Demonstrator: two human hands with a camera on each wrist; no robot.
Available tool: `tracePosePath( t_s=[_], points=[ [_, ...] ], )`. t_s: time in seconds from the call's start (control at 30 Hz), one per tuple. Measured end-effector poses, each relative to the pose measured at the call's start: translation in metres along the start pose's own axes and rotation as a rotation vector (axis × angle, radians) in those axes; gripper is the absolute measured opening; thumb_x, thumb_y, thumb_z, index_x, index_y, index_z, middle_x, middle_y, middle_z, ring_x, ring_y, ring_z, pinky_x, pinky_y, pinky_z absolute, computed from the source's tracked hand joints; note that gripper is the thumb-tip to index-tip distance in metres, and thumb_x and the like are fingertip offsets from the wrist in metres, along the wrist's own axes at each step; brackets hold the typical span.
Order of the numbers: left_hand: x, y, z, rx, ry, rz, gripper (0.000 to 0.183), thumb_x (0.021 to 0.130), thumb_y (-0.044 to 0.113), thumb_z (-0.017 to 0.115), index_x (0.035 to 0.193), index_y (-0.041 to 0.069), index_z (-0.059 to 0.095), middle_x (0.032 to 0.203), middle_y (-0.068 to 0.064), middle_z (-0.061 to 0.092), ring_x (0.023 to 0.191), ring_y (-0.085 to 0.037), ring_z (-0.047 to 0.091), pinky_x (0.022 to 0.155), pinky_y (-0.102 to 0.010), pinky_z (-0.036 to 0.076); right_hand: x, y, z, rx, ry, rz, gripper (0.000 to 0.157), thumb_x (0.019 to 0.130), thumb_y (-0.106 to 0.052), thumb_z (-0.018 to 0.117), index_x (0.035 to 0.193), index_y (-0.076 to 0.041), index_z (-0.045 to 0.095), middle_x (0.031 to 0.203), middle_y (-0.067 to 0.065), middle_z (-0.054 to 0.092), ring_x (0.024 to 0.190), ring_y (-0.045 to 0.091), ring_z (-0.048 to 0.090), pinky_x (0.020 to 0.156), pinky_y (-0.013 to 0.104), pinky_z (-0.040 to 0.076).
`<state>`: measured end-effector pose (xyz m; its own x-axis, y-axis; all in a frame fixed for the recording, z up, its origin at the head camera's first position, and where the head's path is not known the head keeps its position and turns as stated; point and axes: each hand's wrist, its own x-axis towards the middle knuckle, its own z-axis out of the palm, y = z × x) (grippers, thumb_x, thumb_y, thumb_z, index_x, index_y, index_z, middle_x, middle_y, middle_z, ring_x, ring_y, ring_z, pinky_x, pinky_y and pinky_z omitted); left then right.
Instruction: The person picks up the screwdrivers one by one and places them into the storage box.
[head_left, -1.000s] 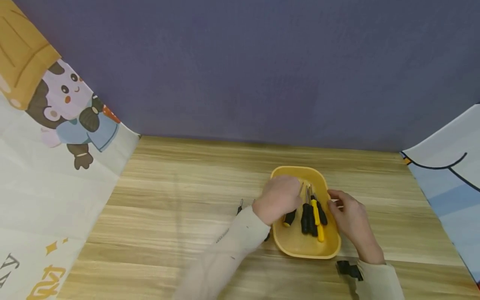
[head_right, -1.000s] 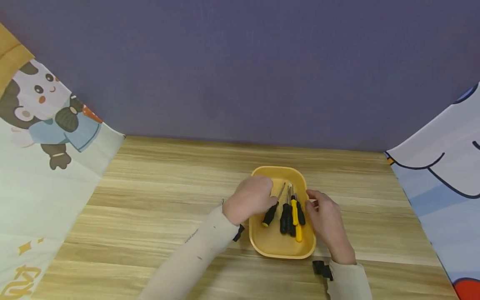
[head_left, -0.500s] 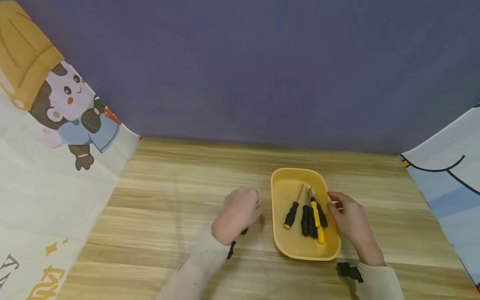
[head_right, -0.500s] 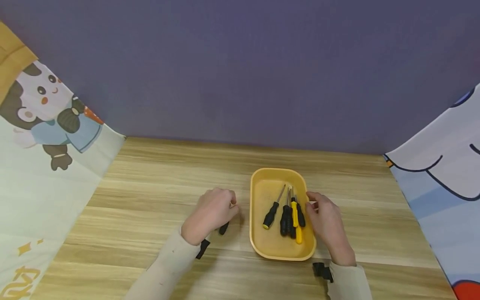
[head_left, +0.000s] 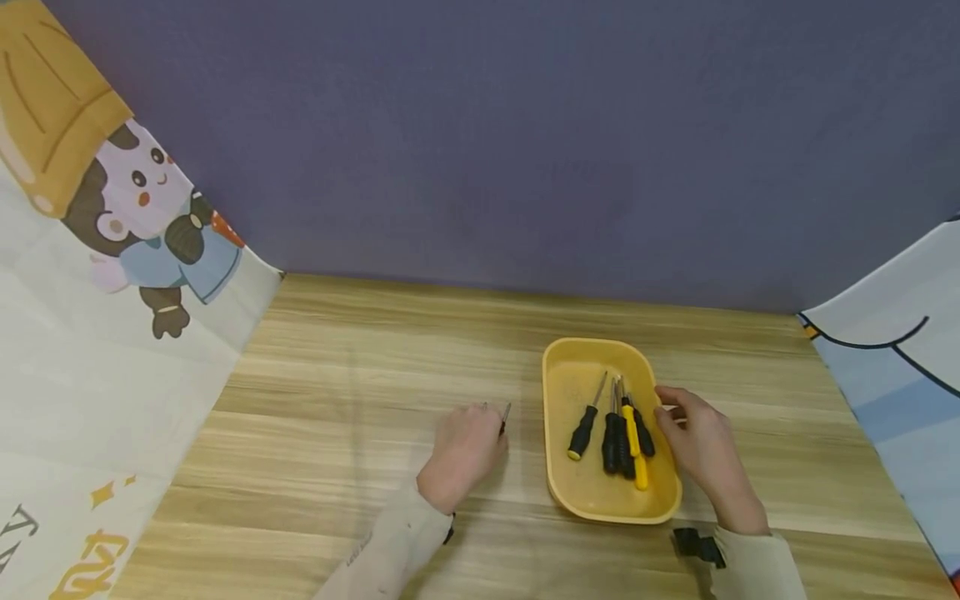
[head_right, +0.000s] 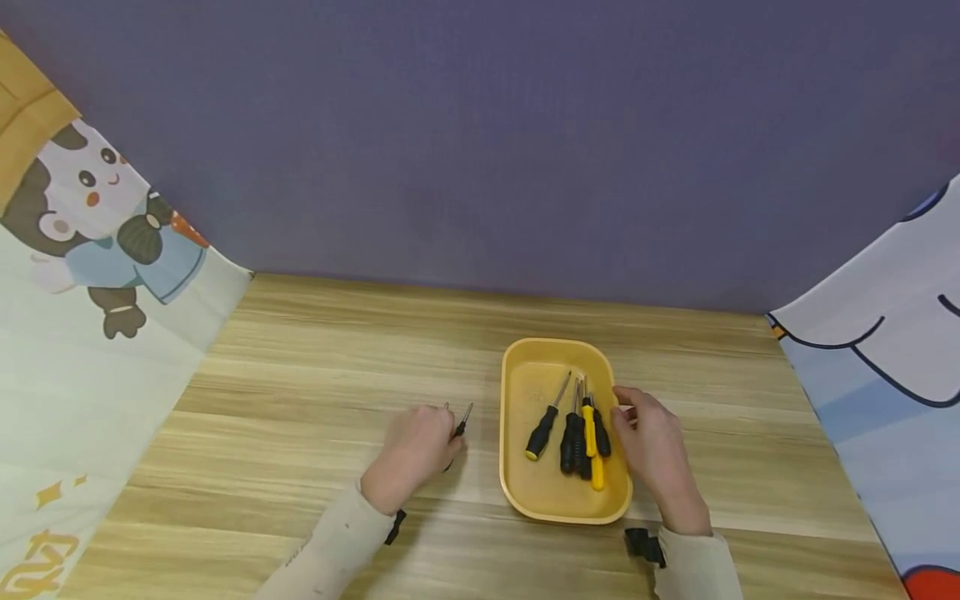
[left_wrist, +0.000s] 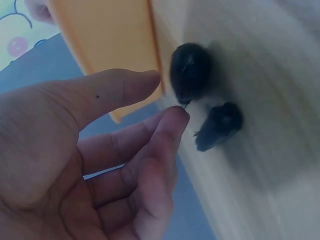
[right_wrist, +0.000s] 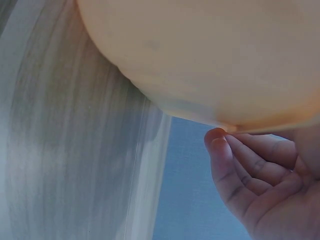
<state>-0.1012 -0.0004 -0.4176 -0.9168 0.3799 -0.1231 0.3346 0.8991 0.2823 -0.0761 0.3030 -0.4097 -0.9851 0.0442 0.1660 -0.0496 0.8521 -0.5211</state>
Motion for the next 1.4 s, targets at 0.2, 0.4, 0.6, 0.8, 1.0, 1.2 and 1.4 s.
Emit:
tracePosePath(
  t_s=[0.2, 0.4, 0.6, 0.8, 1.0, 1.2, 1.4],
  points=[
    [0.001, -0.001, 0.008, 0.026, 0.029, 0.011, 0.026, 0.082, 0.021, 0.066, 0.059, 0.011, 0.057, 0.052, 0.002, 0.046, 0.042, -0.011, 0.043, 0.034, -0.024, 0.033, -0.001, 0.001, 0.001, -0.004, 0.001, -0.003, 0.03, 0.091, -0.01, 0.056, 0.119, 0.001, 0.057, 0.104, 0.017, 0.062, 0.081, 0.027, 0.061, 0.064, 0.043, 0.051],
    [0.004, -0.001, 0.012, 0.025, 0.012, -0.013, 0.024, 0.083, 0.021, 0.064, 0.063, 0.008, 0.061, 0.054, 0.0, 0.048, 0.043, -0.012, 0.044, 0.035, -0.025, 0.034, 0.0, 0.0, 0.0, -0.004, -0.003, 0.004, 0.03, 0.091, -0.011, 0.056, 0.119, 0.0, 0.057, 0.103, 0.016, 0.062, 0.081, 0.027, 0.06, 0.064, 0.043, 0.051],
    [0.009, 0.0, 0.016, 0.025, -0.002, -0.034, 0.019, 0.083, 0.02, 0.064, 0.071, 0.006, 0.065, 0.057, -0.001, 0.051, 0.043, -0.012, 0.044, 0.035, -0.024, 0.035, 0.0, 0.0, -0.001, -0.002, -0.007, 0.007, 0.03, 0.092, -0.011, 0.055, 0.12, 0.0, 0.057, 0.102, 0.016, 0.062, 0.081, 0.027, 0.06, 0.065, 0.043, 0.051],
    [0.012, 0.002, 0.017, 0.057, -0.021, -0.047, 0.017, 0.082, 0.02, 0.063, 0.076, 0.005, 0.067, 0.056, 0.0, 0.049, 0.043, -0.012, 0.044, 0.035, -0.025, 0.035, 0.0, 0.0, 0.0, -0.006, -0.007, 0.009, 0.03, 0.091, -0.01, 0.055, 0.12, 0.0, 0.057, 0.102, 0.016, 0.062, 0.081, 0.027, 0.061, 0.065, 0.043, 0.051],
    [0.014, 0.003, 0.018, 0.057, -0.025, -0.056, 0.018, 0.082, 0.021, 0.063, 0.074, 0.006, 0.066, 0.053, 0.0, 0.046, 0.042, -0.013, 0.043, 0.036, -0.026, 0.035, 0.0, 0.001, 0.0, -0.01, -0.001, 0.009, 0.03, 0.091, -0.01, 0.056, 0.119, 0.0, 0.057, 0.101, 0.016, 0.063, 0.08, 0.027, 0.061, 0.064, 0.043, 0.051],
    [0.014, 0.003, 0.015, 0.066, -0.031, -0.06, 0.016, 0.082, 0.021, 0.063, 0.081, 0.007, 0.069, 0.053, 0.0, 0.046, 0.043, -0.013, 0.042, 0.036, -0.027, 0.035, 0.0, 0.001, 0.001, -0.007, 0.001, 0.008, 0.03, 0.09, -0.009, 0.057, 0.119, 0.001, 0.057, 0.1, 0.016, 0.063, 0.079, 0.027, 0.061, 0.064, 0.043, 0.051],
    [0.016, 0.004, 0.0, 0.036, -0.039, -0.072, 0.018, 0.081, 0.02, 0.063, 0.066, 0.011, 0.061, 0.048, 0.003, 0.041, 0.04, -0.01, 0.036, 0.032, -0.023, 0.031, 0.0, 0.0, 0.0, -0.002, -0.013, 0.006, 0.031, 0.091, -0.01, 0.055, 0.12, 0.001, 0.056, 0.106, 0.018, 0.061, 0.083, 0.028, 0.06, 0.066, 0.044, 0.051]
  ],
)
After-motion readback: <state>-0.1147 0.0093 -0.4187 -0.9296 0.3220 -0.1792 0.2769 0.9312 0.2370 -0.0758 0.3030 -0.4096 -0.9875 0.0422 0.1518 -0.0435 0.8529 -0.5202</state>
